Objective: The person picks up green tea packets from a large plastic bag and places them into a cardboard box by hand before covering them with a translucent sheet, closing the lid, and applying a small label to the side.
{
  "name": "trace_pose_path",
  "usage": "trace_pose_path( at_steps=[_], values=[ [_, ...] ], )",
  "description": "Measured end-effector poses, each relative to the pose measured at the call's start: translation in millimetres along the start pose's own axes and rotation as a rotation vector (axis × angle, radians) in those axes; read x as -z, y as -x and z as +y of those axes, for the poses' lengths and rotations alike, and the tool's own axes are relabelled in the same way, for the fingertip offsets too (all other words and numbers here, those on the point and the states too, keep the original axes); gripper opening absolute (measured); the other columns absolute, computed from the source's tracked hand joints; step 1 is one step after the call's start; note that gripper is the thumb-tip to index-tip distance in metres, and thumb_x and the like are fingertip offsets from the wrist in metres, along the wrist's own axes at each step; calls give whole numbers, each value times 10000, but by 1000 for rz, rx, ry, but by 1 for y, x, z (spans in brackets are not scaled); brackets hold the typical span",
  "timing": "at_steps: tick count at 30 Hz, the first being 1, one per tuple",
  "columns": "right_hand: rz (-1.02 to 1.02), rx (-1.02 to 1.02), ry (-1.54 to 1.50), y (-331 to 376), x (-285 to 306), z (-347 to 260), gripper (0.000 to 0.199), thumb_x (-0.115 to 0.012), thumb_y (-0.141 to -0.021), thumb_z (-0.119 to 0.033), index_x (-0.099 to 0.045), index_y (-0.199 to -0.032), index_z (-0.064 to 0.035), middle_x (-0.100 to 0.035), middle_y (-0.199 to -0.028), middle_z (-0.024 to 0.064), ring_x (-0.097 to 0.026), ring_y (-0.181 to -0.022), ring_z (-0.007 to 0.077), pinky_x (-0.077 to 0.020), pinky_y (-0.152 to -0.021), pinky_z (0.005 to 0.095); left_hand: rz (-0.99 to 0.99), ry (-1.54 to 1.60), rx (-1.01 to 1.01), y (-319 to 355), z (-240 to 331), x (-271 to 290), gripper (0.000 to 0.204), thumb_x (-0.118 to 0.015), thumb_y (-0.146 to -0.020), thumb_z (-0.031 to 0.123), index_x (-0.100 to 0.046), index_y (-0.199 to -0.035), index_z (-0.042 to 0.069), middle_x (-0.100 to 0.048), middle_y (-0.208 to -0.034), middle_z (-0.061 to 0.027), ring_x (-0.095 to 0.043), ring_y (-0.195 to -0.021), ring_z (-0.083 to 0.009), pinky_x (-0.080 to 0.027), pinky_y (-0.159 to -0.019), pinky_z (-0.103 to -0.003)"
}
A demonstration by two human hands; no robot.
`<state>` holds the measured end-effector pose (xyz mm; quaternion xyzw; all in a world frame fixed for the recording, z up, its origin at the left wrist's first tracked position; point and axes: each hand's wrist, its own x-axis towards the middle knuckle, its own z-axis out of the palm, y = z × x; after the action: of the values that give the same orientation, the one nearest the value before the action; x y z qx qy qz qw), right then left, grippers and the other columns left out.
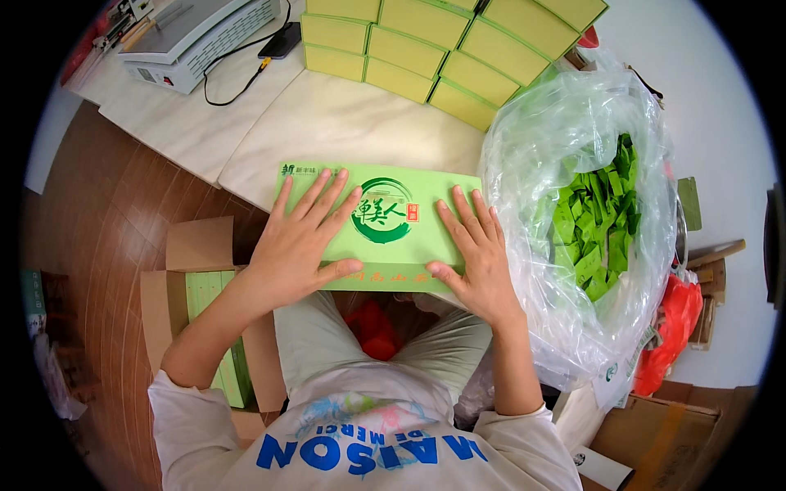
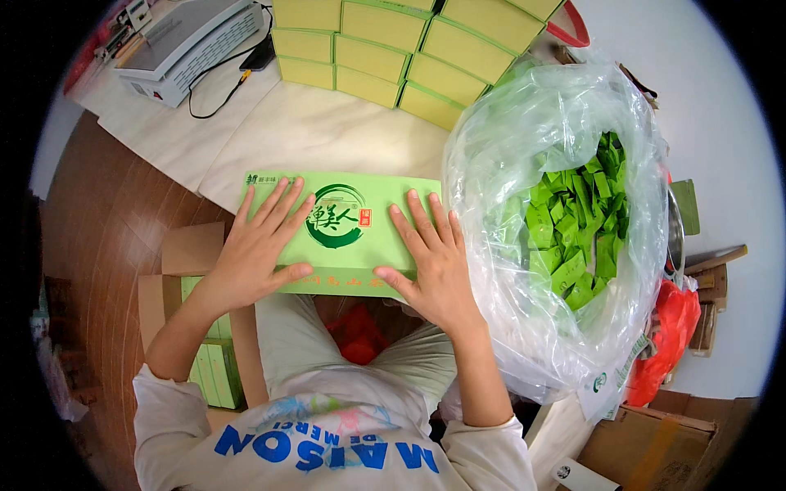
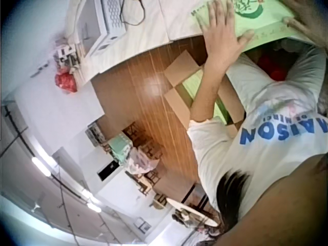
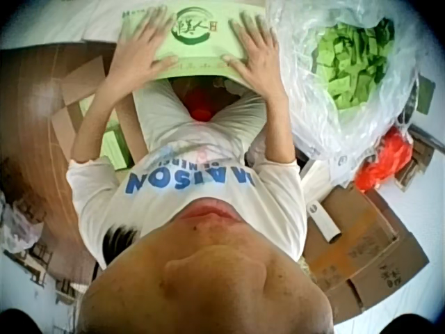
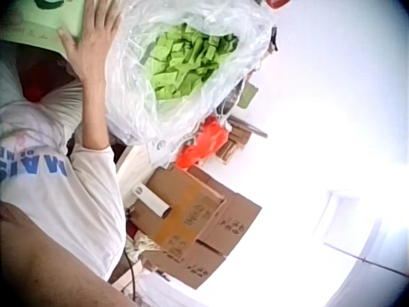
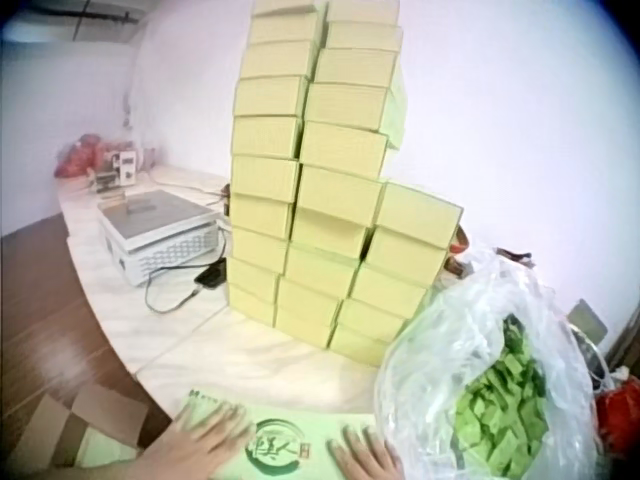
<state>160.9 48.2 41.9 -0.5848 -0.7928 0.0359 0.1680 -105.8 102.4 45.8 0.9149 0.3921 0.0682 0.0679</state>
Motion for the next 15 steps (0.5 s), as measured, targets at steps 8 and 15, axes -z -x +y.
trace_pose_path(
  at_steps=[8,15],
  values=[
    [4,56,-4,-1,-2,1,809,-748,-686,-382,-414,-1386,-152,-319,-1468,132,-297,-1344,353,-275,-1071,503,5,-20,7,-1,6,-1,972,-717,-673,460,-256,-1456,117,-189,-1521,-124,-173,-1406,-295,-123,-1118,-540],
    [37,8,48,7,-11,-12,810,-766,-672,-302,-412,-1383,-146,-328,-1462,133,-311,-1339,340,-278,-1071,496,120,123,10,8,1,-1,764,-682,-756,386,-373,-1394,101,-288,-1472,-125,-283,-1356,-301,-206,-1112,-481]
  ],
)
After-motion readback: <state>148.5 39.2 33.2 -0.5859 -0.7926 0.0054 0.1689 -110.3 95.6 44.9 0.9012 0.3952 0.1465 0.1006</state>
